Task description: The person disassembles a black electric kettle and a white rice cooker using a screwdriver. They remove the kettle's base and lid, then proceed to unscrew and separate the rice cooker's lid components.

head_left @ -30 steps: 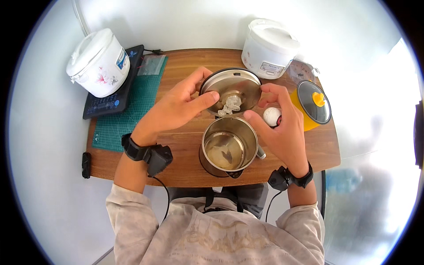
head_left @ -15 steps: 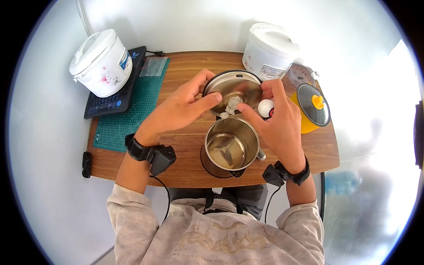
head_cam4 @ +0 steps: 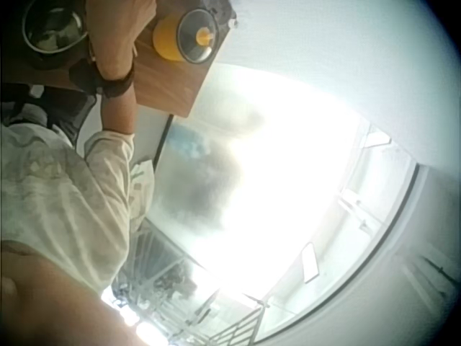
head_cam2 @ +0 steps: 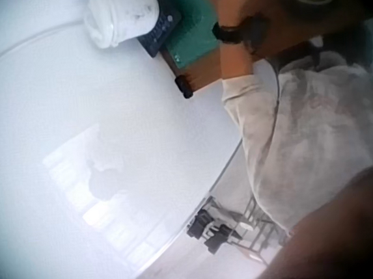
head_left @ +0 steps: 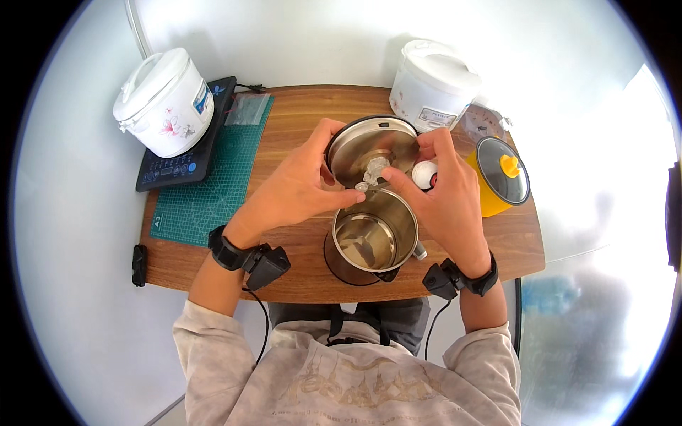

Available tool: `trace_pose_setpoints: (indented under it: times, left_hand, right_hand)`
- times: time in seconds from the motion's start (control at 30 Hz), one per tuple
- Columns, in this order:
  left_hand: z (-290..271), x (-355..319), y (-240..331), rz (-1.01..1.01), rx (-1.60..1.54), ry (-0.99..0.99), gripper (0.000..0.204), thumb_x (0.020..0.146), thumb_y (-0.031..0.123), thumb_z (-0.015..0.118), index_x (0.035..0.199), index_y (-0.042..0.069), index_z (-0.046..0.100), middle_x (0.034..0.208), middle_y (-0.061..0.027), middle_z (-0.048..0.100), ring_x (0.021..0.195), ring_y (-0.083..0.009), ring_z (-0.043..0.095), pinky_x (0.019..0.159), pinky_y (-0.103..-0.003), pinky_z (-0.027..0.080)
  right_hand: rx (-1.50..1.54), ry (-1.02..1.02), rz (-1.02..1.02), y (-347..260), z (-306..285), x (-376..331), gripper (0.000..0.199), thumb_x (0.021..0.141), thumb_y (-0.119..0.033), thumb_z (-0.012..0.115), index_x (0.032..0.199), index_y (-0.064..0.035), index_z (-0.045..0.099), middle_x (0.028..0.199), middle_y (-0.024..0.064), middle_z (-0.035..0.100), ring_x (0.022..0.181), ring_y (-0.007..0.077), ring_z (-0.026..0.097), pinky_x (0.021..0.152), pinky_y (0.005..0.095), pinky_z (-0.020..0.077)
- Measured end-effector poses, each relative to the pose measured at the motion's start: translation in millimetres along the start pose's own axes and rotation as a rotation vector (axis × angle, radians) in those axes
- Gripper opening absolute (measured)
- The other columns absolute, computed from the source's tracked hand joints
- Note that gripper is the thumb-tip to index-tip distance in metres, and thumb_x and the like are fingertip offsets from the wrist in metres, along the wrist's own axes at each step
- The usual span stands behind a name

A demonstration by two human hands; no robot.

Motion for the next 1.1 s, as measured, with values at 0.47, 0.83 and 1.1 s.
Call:
trace_pose_setpoints:
  times: [0.47, 0.83, 1.1]
  left_hand:
    - [-1.2, -1.4, -3.4, -0.027, 0.057, 0.063, 0.066, 0.082, 0.012, 0.083, 0.134, 0.002, 0.044, 0.120, -0.0129, 0.062, 0.106, -0.0170, 0.062, 0.091, -0.033, 0.054]
    - [10.3, -15.1, 13.1, 0.194, 0.238, 0.029, 0.051, 0.079, 0.003, 0.080, 0.125, 0.007, 0.059, 0.115, -0.0072, 0.066, 0.095, -0.0205, 0.061, 0.083, -0.033, 0.052]
    - [23.3, -20.7, 24.3, 0.230, 0.305, -0.251, 0.049, 0.072, -0.001, 0.082, 0.118, 0.010, 0.069, 0.119, -0.0009, 0.068, 0.102, -0.0213, 0.056, 0.086, -0.033, 0.050]
  right_hand:
    - [0.104, -0.109, 0.065, 8.1, -1.3, -4.1, 0.062, 0.078, -0.037, 0.087, 0.123, -0.0068, 0.056, 0.093, 0.0132, 0.069, 0.084, 0.0294, 0.068, 0.072, 0.0398, 0.0531]
    - [0.025, -0.322, 0.224, 101.5, -8.5, -54.2, 0.049, 0.079, -0.009, 0.071, 0.123, -0.0031, 0.049, 0.112, 0.0185, 0.055, 0.097, 0.0356, 0.059, 0.087, 0.0410, 0.0498]
    - [-0.011, -0.470, 0.186, 170.1, 38.6, -98.2, 0.048, 0.078, 0.004, 0.060, 0.122, -0.0019, 0.040, 0.114, 0.0248, 0.043, 0.101, 0.0497, 0.053, 0.088, 0.0491, 0.0485]
Point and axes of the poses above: each hand's wrist, its own x-axis towards the middle knuckle, its own z-axis out of the palm, y = z × x, the point moved 7 cm from there along x, towards the middle knuckle
